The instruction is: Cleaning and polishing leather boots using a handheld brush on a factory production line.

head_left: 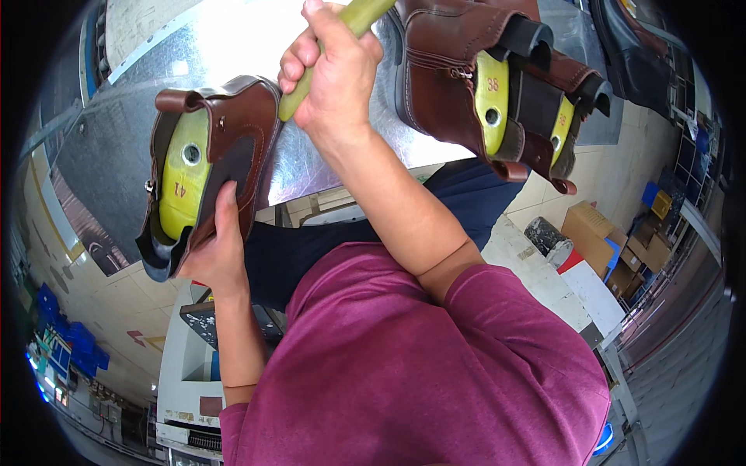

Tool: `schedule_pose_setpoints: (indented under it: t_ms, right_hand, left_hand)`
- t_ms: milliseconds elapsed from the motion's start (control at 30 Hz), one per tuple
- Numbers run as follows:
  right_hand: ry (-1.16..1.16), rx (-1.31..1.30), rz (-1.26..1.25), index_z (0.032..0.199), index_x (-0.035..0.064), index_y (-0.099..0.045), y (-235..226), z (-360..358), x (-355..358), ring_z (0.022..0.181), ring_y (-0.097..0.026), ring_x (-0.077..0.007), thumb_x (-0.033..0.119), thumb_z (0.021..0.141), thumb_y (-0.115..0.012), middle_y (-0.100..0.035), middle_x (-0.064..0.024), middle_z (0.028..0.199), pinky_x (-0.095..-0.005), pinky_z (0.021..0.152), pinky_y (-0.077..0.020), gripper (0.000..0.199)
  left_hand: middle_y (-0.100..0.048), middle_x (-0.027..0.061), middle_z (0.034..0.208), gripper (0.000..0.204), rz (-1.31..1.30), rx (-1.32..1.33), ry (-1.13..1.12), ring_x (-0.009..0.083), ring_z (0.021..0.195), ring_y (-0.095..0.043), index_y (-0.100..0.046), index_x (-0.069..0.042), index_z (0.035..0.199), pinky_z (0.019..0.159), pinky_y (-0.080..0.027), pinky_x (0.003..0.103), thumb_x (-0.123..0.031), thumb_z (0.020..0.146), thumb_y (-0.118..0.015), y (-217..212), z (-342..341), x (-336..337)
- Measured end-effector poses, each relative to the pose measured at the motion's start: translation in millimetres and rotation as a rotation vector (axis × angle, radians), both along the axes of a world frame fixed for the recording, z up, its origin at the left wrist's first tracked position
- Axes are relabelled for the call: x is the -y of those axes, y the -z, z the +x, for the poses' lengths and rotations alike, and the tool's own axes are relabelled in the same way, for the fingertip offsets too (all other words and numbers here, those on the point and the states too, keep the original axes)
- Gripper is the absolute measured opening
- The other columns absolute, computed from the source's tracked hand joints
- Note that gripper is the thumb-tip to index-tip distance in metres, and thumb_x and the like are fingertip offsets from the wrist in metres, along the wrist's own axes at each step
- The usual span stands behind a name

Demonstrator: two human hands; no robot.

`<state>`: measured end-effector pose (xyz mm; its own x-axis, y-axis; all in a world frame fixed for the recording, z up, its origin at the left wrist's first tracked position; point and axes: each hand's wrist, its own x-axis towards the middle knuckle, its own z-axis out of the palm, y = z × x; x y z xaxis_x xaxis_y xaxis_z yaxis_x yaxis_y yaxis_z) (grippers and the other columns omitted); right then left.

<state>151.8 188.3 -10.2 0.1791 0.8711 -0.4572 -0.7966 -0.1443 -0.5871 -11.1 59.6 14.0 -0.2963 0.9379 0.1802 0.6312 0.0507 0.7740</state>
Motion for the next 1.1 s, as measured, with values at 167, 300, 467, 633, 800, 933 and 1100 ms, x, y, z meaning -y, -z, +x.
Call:
schedule_pose_setpoints:
  t_ms: [167, 300, 467, 633, 800, 933, 1100]
  right_hand:
    - [-0.111, -0.043, -0.026, 0.101, 0.0071, -0.056, -17.0, 0.2, -32.6, 0.045, -0.042, -0.0102, 0.019, 0.098, -0.062, -0.041, 0.003, 0.059, -0.025, 0.04, -0.0353, 0.014]
    - [-0.109, -0.058, -0.021, 0.093, 0.0083, -0.056, -15.2, 0.5, -34.8, 0.044, -0.041, -0.0097, 0.02, 0.097, -0.063, -0.039, 0.0044, 0.058, -0.0251, 0.039, -0.0339, 0.014]
    - [-0.014, -0.094, 0.039, 0.092, 0.0109, -0.054, -15.2, -1.1, -23.9, 0.044, -0.04, -0.0097, 0.017, 0.095, -0.066, -0.039, 0.0039, 0.058, -0.0256, 0.039, -0.0343, 0.014]
    - [-0.017, -0.114, 0.009, 0.096, 0.0108, -0.054, -7.6, 0.9, -17.6, 0.044, -0.04, -0.0096, 0.017, 0.095, -0.066, -0.039, 0.0035, 0.058, -0.025, 0.04, -0.0346, 0.014]
    - [0.007, -0.028, 0.155, 0.098, 0.0103, -0.054, -14.3, -3.0, 1.9, 0.044, -0.04, -0.0096, 0.017, 0.095, -0.066, -0.04, 0.0031, 0.058, -0.0247, 0.04, -0.035, 0.014]
    - [-0.051, 0.046, 0.159, 0.099, 0.0094, -0.054, -17.5, -7.6, -2.2, 0.043, -0.041, -0.0101, 0.018, 0.093, -0.066, -0.041, 0.0027, 0.058, -0.0255, 0.038, -0.0343, 0.016]
    - [-0.235, 0.365, 0.255, 0.104, 0.0016, -0.061, -17.2, -6.1, -16.7, 0.049, -0.051, -0.0124, 0.017, 0.089, -0.068, -0.054, -0.001, 0.063, -0.0265, 0.043, -0.0405, 0.022]
  left_hand:
    - [-0.059, 0.0214, 0.133, 0.066, 0.16, 0.113, 0.019, 0.0257, 0.111, -0.065, -0.047, 0.012, 0.134, 0.096, -0.056, 0.038, 0.002, 0.08, -0.083, 2.4, 0.3, -0.7]
    - [-0.063, 0.0205, 0.128, 0.057, 0.174, 0.133, 0.001, 0.0242, 0.106, -0.067, -0.052, 0.012, 0.131, 0.094, -0.056, 0.038, 0.002, 0.083, -0.08, -3.6, 13.0, -4.6]
    - [-0.074, 0.014, 0.104, 0.038, 0.216, 0.088, -0.047, 0.0161, 0.088, -0.071, -0.066, 0.011, 0.113, 0.084, -0.057, 0.03, -0.002, 0.081, -0.084, -9.8, 20.6, -10.5]
    - [-0.073, 0.0142, 0.105, 0.041, 0.079, 0.133, -0.104, 0.0155, 0.087, -0.071, -0.065, 0.012, 0.116, 0.08, -0.057, 0.028, 0.001, 0.081, -0.083, -15.9, 27.3, -10.9]
    - [-0.075, 0.0055, 0.075, 0.022, 0.06, -0.106, -0.104, 0.0081, 0.066, -0.068, -0.075, 0.006, 0.085, 0.066, -0.053, 0.024, -0.011, 0.079, -0.088, -21.3, 26.7, -11.7]
    - [-0.07, 0.0048, 0.061, 0.029, 0.125, 0.01, -0.1, 0.0086, 0.054, -0.062, -0.072, 0.003, 0.067, 0.059, -0.048, 0.025, -0.018, 0.079, -0.089, -16.9, 17.8, -10.7]
    - [-0.069, 0.0149, 0.107, 0.051, 0.081, 0.195, 0.194, 0.0243, 0.105, -0.063, -0.063, 0.007, 0.115, 0.101, -0.045, 0.037, -0.042, 0.107, -0.048, 2.4, -57.2, 18.1]
